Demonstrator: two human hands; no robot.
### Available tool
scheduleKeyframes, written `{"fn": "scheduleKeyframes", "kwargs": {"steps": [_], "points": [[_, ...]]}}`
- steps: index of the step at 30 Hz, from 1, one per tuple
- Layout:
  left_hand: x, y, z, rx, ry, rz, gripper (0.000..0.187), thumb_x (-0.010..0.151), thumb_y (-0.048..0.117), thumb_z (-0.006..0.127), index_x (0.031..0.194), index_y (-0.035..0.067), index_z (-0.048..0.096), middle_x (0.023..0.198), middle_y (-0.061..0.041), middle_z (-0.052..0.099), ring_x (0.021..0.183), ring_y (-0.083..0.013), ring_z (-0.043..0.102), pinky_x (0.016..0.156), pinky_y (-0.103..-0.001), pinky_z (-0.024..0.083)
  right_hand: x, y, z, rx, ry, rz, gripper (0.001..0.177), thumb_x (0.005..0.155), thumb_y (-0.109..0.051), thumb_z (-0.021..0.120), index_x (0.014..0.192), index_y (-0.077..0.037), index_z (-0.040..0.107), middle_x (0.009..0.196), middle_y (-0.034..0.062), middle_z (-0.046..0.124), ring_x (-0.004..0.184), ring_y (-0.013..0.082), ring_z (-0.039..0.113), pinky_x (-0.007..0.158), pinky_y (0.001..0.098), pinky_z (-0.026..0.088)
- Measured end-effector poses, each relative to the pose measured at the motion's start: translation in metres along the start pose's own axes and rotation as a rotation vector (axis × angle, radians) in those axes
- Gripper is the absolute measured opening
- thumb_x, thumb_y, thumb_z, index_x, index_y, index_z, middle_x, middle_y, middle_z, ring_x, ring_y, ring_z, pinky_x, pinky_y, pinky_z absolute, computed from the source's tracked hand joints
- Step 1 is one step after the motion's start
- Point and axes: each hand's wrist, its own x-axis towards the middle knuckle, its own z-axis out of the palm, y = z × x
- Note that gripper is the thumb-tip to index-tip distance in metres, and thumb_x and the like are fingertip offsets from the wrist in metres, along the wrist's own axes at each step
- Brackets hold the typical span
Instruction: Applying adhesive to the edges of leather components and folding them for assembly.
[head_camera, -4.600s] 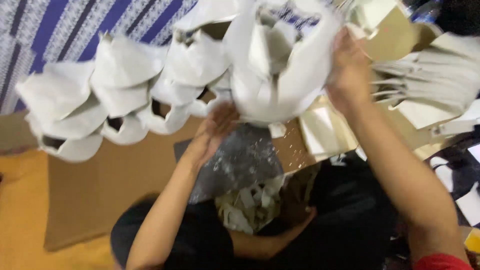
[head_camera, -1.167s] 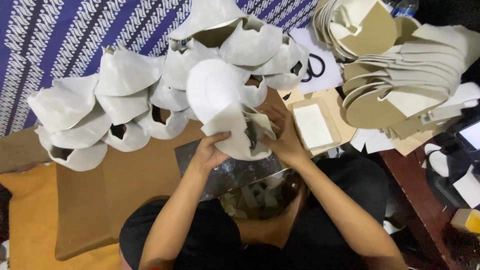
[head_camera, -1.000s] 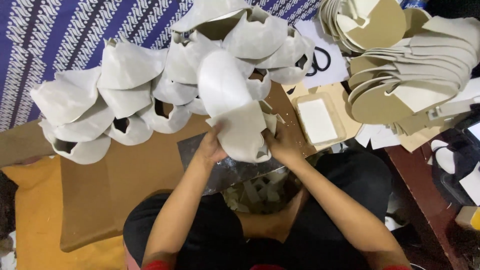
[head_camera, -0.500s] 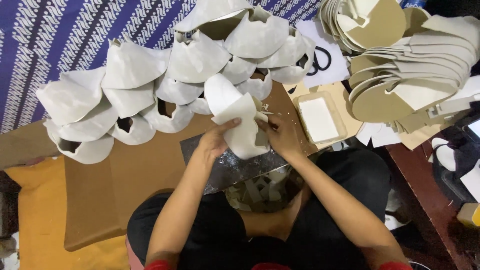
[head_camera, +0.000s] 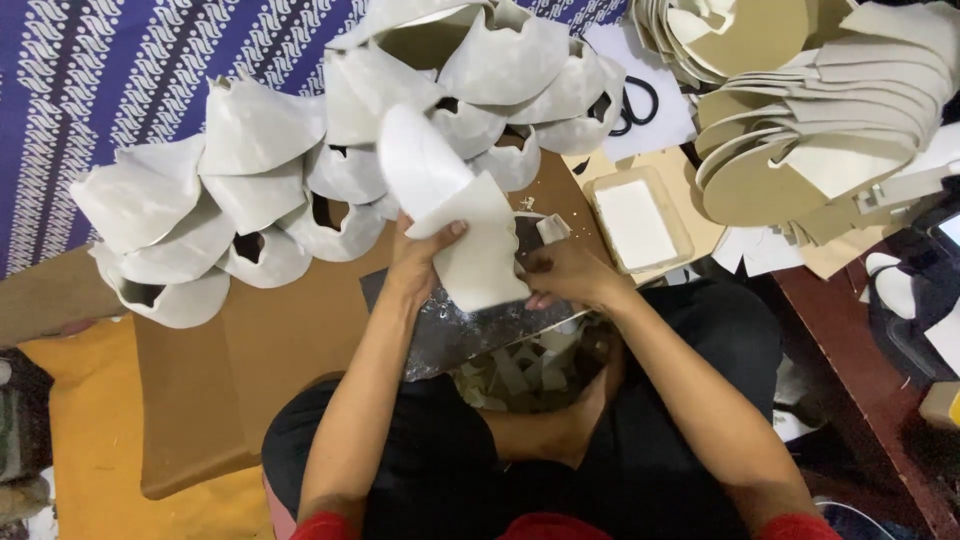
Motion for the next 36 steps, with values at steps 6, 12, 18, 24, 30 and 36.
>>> {"fn": "scheduleKeyframes", "kwargs": {"steps": [6, 12, 18, 24, 30, 36], "points": [[0.001, -0.001, 0.007, -0.044, -0.012, -0.124, 0.061, 0.066, -0.004, 0.091, 0.12, 0.003, 0.064, 0.107, -0.014, 0.075, 0.094, -0.0271, 0.075, 0.085, -0.042, 0.063, -0.004, -0.003, -0.015, -0.188, -0.147, 0.007, 0.036, 0.086, -0.015, 0.078, 0.108, 0.011, 0.069, 0.078, 0.0218, 0.074, 0.062, 0.0214, 0.074, 0.067, 0.0311, 0.063], [0.001, 0.006, 0.009, -0.098, 0.062, -0.121, 0.054, 0.069, -0.004, 0.089, 0.116, 0.003, 0.063, 0.102, -0.016, 0.076, 0.087, -0.0281, 0.077, 0.078, -0.041, 0.066, -0.016, -0.011, -0.007, -0.255, 0.133, -0.237, 0.053, 0.085, -0.009, 0.072, 0.134, -0.003, 0.053, 0.123, 0.0257, 0.068, 0.114, 0.0399, 0.07, 0.096, 0.049, 0.057], [0.003, 0.008, 0.007, -0.163, 0.076, -0.026, 0.056, 0.075, 0.0, 0.089, 0.121, 0.006, 0.057, 0.109, -0.011, 0.075, 0.093, -0.0259, 0.076, 0.084, -0.041, 0.066, -0.012, 0.013, -0.011, -0.187, 0.075, -0.6, 0.03, 0.109, -0.021, 0.05, 0.118, 0.0, 0.07, 0.132, 0.0235, 0.063, 0.123, 0.041, 0.063, 0.103, 0.0524, 0.05], [0.01, 0.013, -0.002, -0.207, -0.012, -0.01, 0.052, 0.077, -0.002, 0.086, 0.12, 0.004, 0.057, 0.111, -0.016, 0.074, 0.095, -0.03, 0.076, 0.085, -0.044, 0.066, -0.035, -0.001, -0.011, -0.383, 0.138, -0.682, 0.028, 0.092, -0.021, 0.079, 0.107, 0.002, 0.074, 0.128, 0.0268, 0.067, 0.117, 0.0476, 0.066, 0.099, 0.0549, 0.052], [0.006, 0.011, -0.001, -0.256, -0.065, -0.077, 0.049, 0.079, -0.007, 0.081, 0.123, 0.0, 0.059, 0.112, -0.019, 0.073, 0.098, -0.034, 0.075, 0.086, -0.048, 0.065, -0.026, 0.018, -0.015, -0.401, 0.164, -0.687, 0.018, 0.091, -0.022, 0.079, 0.095, -0.004, 0.075, 0.126, 0.0153, 0.069, 0.116, 0.0398, 0.068, 0.094, 0.0483, 0.054], [-0.004, 0.023, 0.013, -0.296, -0.093, -0.204, 0.044, 0.087, 0.002, 0.079, 0.123, -0.003, 0.055, 0.113, -0.023, 0.073, 0.098, -0.0312, 0.075, 0.088, -0.046, 0.064, -0.028, 0.018, -0.017, -0.384, 0.016, -0.73, 0.015, 0.094, -0.019, 0.074, 0.097, -0.005, 0.078, 0.144, 0.0227, 0.053, 0.135, 0.0466, 0.05, 0.112, 0.0593, 0.037]]}}
